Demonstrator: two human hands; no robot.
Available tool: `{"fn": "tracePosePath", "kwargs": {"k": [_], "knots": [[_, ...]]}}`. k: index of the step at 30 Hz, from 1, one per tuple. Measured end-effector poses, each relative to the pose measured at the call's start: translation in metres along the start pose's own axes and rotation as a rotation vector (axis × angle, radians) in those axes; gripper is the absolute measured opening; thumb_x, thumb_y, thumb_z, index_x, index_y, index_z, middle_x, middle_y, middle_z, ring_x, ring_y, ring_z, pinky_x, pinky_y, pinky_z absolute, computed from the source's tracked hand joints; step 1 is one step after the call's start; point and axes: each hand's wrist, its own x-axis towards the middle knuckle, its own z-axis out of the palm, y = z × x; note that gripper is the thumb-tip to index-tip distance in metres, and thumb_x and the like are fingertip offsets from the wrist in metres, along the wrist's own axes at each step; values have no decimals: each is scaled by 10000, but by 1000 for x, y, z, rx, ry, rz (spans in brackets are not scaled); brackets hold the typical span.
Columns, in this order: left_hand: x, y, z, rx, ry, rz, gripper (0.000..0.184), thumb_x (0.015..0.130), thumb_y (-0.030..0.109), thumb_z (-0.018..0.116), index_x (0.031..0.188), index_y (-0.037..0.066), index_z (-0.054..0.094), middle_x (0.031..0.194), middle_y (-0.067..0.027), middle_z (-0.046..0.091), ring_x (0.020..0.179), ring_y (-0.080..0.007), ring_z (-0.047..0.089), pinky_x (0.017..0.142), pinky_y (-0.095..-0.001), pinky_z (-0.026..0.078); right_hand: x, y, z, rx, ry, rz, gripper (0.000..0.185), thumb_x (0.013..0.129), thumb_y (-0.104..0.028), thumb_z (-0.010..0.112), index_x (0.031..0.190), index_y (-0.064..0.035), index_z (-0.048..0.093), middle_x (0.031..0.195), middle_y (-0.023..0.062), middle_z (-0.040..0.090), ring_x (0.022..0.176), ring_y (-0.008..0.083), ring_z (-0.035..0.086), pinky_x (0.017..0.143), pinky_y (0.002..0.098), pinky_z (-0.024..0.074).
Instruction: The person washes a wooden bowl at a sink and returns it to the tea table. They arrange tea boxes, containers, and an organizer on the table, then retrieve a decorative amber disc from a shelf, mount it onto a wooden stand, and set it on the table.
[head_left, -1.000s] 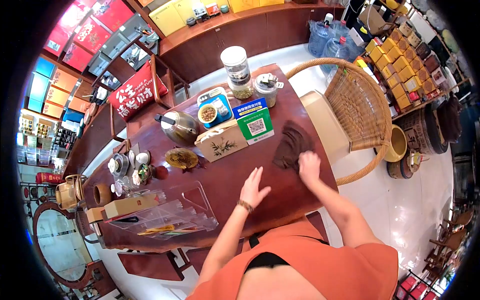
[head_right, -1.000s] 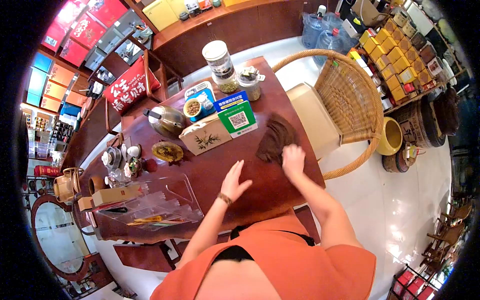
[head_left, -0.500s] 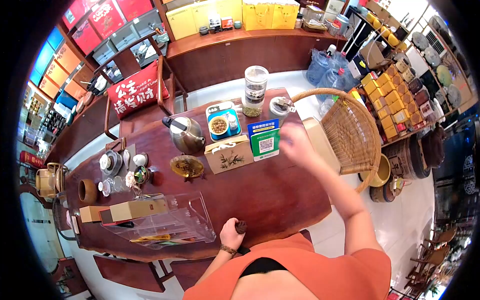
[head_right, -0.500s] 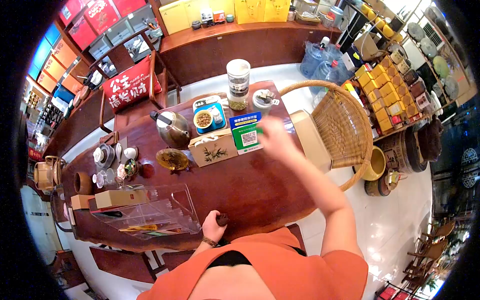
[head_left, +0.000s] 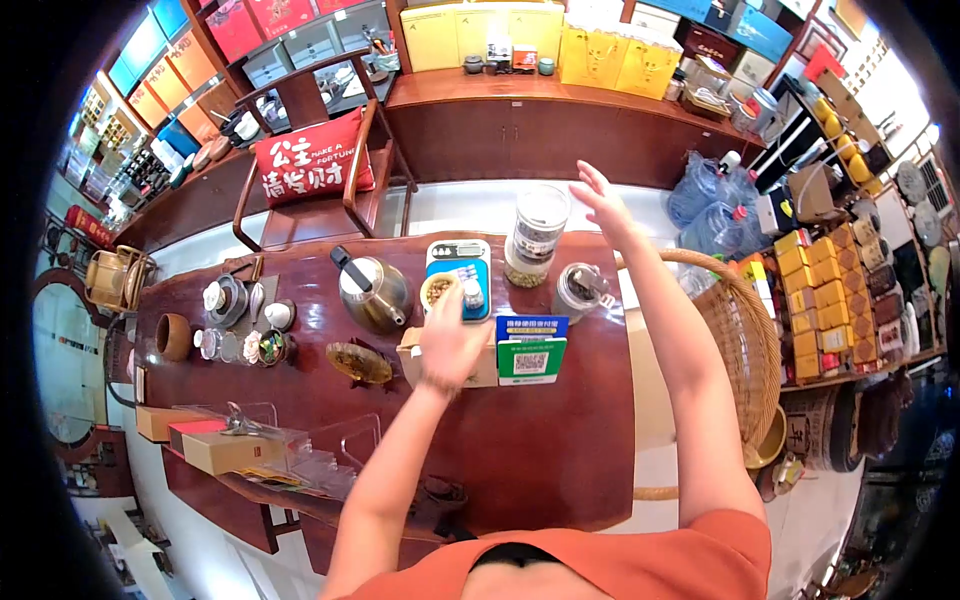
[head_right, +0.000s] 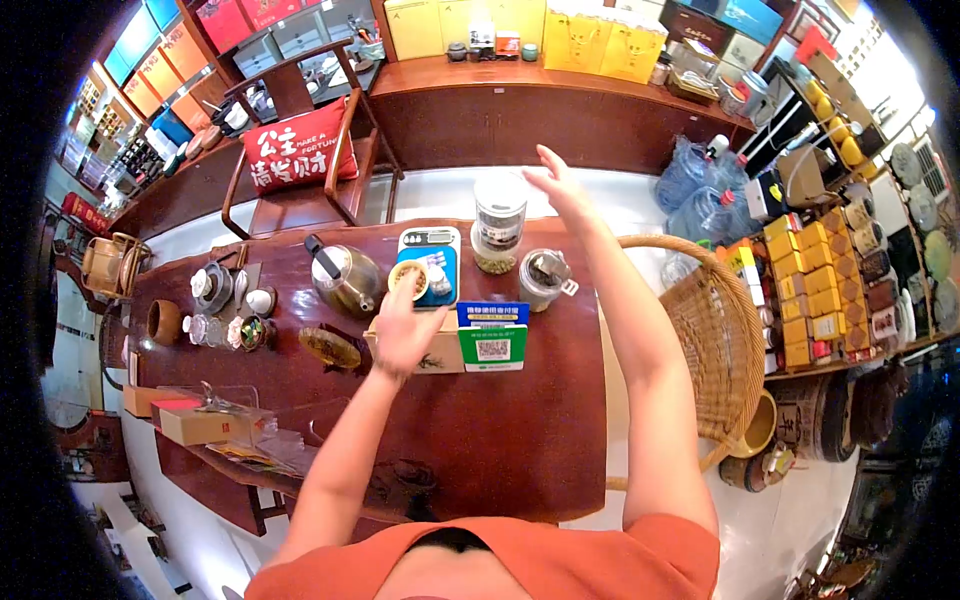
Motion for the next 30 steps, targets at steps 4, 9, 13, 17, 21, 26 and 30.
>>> {"fn": "tracePosePath", "kwargs": {"k": [4,9,13,17,21,26,30], "knots": [[101,-29,74,511,-242,94,1013,620,406,780,1358,-59,266,1409,-224,310,1320,-393,255,1084,-422,257,5,-14,32,-899,-114,-464,873,655,-405,734,1394,-140,352,1411,249,298,1304,390,302,1016,479,334],[136,-39,132,431,-486,-96,1252,490,478,818,1424,12,127,1450,-265,178,1329,-468,185,1093,-442,245,-1,-11,30,-957,-72,-458,826,591,-330,761,1309,-84,437,1180,236,471,1021,409,521,889,433,446],[144,-42,151,314,-498,-60,1169,503,463,798,1434,112,184,1397,-261,278,1233,-457,367,1005,-457,374,-23,-36,-10,-803,179,-658,778,587,-198,772,1280,-53,451,1134,209,488,1015,365,522,877,399,445],[155,-31,138,253,-377,-46,1001,520,421,753,1365,101,323,1181,-220,462,1029,-381,542,876,-433,470,-114,-92,-34,-763,246,-683,753,569,-122,764,1259,-46,474,1140,186,486,1034,337,516,868,381,447],[134,26,30,130,-85,74,914,546,337,764,1330,66,377,1157,-213,465,1072,-348,496,902,-384,447,-220,-94,-43,-833,-6,-607,733,530,-156,782,1212,-64,530,1148,165,491,1015,323,532,838,378,472],[11,74,-63,-62,13,-20,914,554,85,721,1375,34,322,1219,-154,422,1134,-293,447,990,-392,371,-286,6,13,-821,-451,-219,755,590,-179,756,1282,-152,455,1187,151,432,1045,346,490,760,419,508],[-99,59,-60,105,-175,-82,1024,507,211,782,1385,27,289,1192,-200,393,1061,-352,482,879,-400,443,-309,73,30,-958,-554,-353,806,587,-241,776,1308,-153,428,1247,164,411,1109,388,451,887,451,453]]}}
